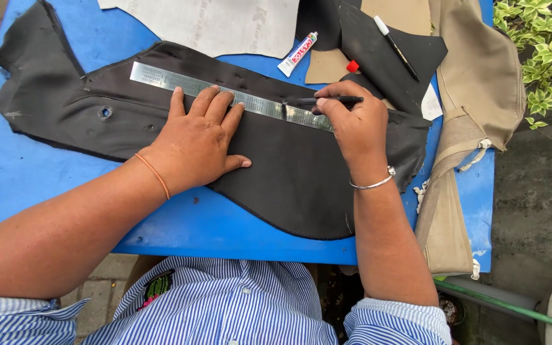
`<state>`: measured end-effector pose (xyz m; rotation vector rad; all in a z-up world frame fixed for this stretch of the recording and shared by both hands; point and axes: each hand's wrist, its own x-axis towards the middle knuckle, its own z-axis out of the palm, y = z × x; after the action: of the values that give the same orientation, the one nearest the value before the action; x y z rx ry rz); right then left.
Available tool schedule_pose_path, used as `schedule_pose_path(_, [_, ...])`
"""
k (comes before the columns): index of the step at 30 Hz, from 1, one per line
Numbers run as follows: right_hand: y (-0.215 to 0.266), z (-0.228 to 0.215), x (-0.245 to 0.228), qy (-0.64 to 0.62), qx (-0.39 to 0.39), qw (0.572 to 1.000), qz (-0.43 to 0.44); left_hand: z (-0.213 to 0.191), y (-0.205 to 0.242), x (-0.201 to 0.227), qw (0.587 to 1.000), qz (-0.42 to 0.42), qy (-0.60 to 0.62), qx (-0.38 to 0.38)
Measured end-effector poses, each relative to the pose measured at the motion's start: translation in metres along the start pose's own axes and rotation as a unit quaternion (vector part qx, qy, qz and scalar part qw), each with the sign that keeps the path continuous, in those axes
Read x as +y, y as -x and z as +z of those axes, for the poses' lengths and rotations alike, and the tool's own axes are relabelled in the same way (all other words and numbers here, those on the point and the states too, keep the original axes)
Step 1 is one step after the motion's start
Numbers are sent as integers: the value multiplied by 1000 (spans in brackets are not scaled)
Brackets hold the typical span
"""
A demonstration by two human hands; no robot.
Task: Measuring, marking, and gluing leather pieces to assemble a product
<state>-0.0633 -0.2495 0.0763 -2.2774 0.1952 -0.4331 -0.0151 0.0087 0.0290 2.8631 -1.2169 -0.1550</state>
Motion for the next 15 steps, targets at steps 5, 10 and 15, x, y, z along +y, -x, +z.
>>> schedule_pose_path(5, [-2, -23, 11, 8, 10, 1000, -6, -10, 2, 4, 1000, 7, -25, -3])
schedule_pose_path(10, [0, -35, 11, -6, 37, 999, 29, 0, 2, 1, 999, 14, -34, -13])
schedule_pose_path(15, [3, -36, 14, -25, 32, 999, 37, 7, 3, -6, 984, 45, -85, 152])
